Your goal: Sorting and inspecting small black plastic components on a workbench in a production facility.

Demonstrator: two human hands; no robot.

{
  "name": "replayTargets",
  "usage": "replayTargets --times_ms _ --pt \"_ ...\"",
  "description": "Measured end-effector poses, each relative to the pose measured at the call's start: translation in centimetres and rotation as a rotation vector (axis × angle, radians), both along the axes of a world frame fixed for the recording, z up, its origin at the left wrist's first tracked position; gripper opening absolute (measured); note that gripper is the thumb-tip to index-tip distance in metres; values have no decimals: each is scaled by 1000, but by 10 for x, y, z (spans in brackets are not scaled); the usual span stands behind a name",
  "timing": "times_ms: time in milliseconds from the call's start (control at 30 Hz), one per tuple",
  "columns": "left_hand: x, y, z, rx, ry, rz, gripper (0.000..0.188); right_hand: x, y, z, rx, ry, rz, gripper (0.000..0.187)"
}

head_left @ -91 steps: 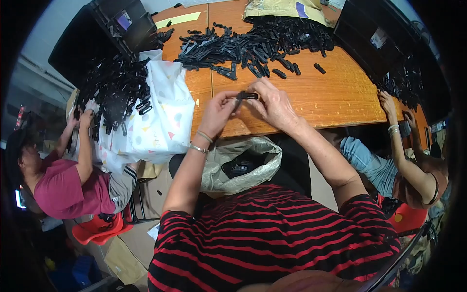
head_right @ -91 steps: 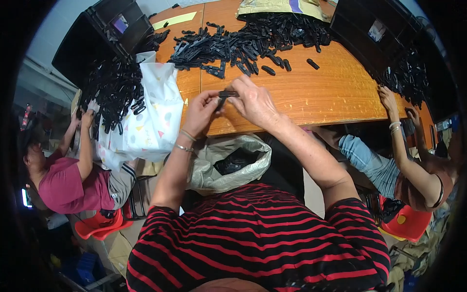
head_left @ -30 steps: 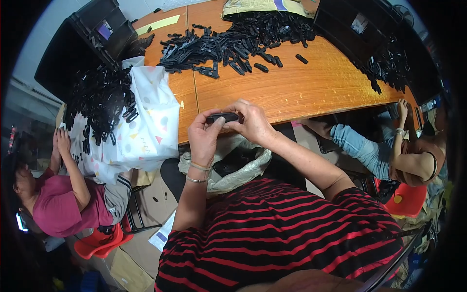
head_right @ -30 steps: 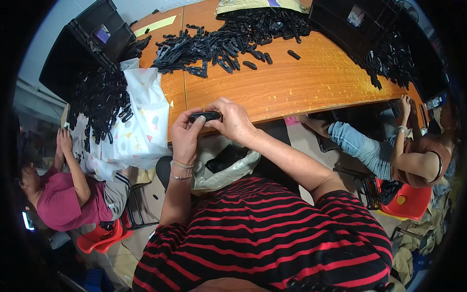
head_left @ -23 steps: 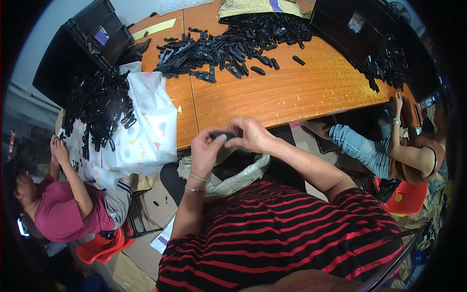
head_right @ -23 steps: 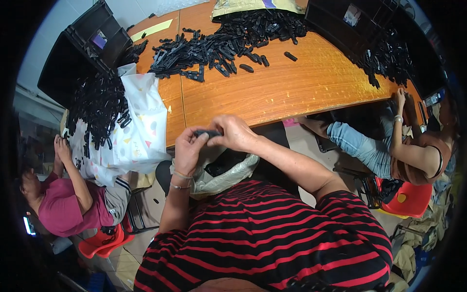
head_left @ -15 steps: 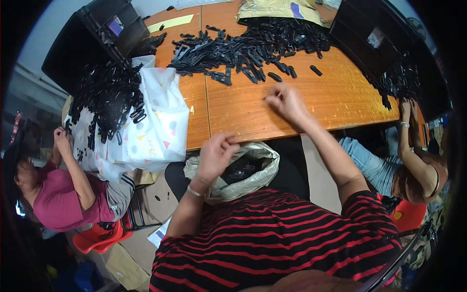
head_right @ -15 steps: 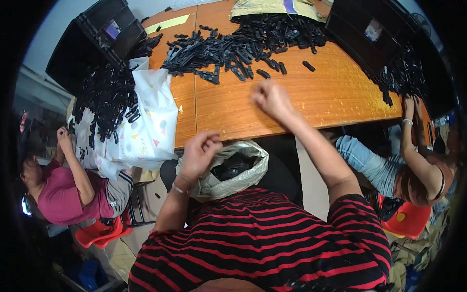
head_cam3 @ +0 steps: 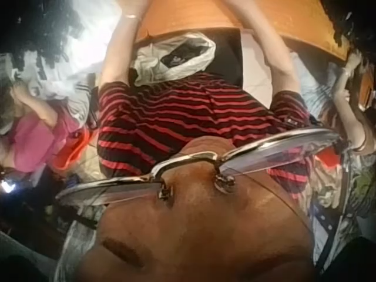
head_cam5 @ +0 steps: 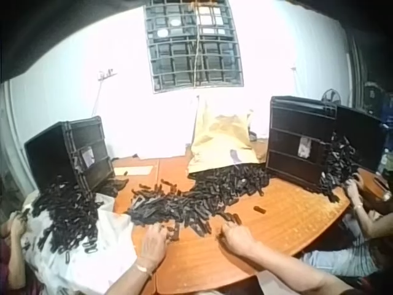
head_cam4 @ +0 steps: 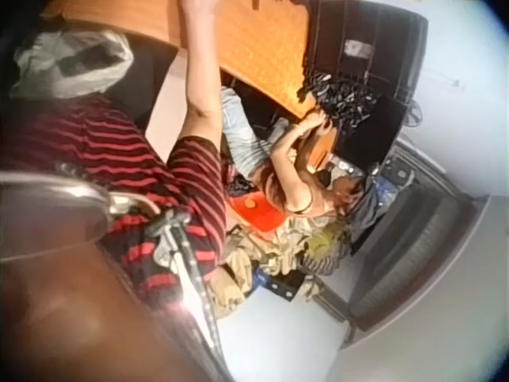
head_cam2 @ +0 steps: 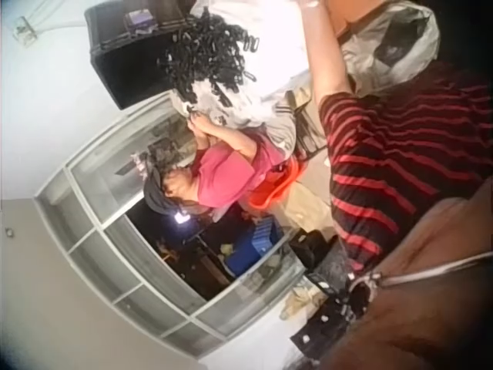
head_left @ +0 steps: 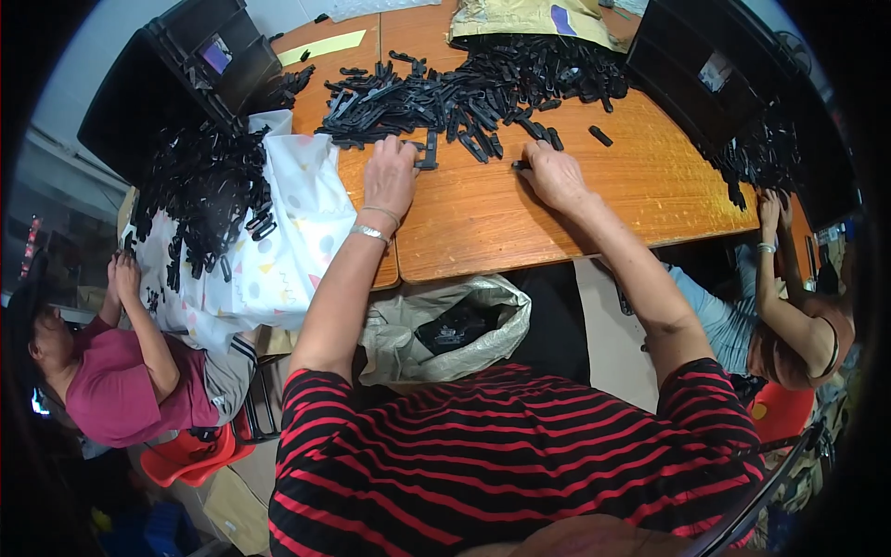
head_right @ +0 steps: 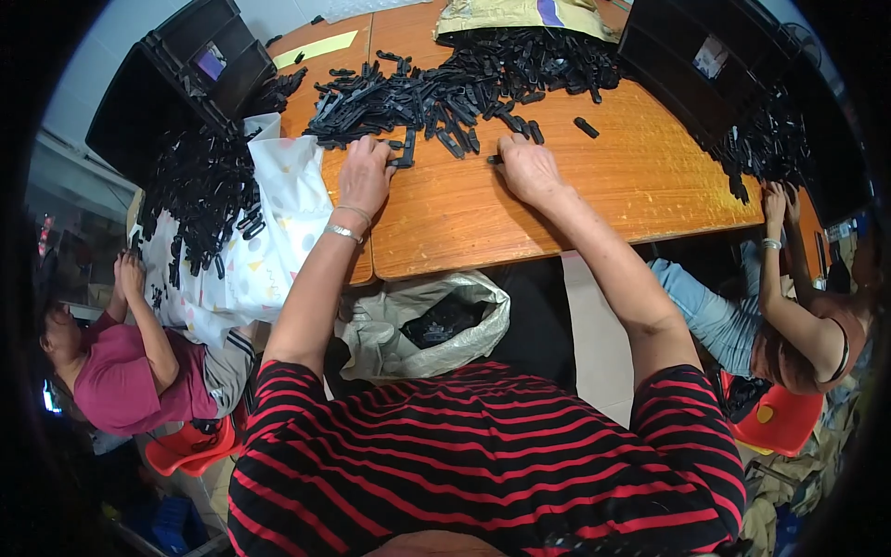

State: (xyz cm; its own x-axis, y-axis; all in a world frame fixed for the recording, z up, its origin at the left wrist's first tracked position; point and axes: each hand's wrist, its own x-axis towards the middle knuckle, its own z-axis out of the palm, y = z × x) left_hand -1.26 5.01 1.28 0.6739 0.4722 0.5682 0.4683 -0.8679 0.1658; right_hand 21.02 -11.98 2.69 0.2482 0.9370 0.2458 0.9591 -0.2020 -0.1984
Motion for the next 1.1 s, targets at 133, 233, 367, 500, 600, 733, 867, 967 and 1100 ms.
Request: replayTargets --times_ms 133,233,367,500,600,733,867,967,1100 --pt "-16 -29 -4 -407 -102 55 14 -26 -14 11 -19 387 -47 20" --pt "-12 -53 -8 -960 -474 -69 21 -50 -19 3 32 794 53 23" --pt "-10 -82 -4 -1272 -720 -182 44 -95 -21 39 132 672 105 25" --pt "-7 -99 7 -1235 -704 -271 45 -105 -17 32 272 638 128 25" --pt "-12 -104 13 -1237 -747 -373 46 -106 -16 29 422 432 220 23" --pt "-25 -107 28 -1428 -760 -481 45 -107 -25 35 399 420 181 23" --pt "-33 -107 33 -1455 -737 -470 42 -110 -29 44 365 463 165 24" --pt "-32 -109 34 -1554 -807 -498 38 -109 -30 45 420 428 187 23" --pt "-29 -111 34 -1464 -857 -434 35 -113 -35 51 465 515 179 22"
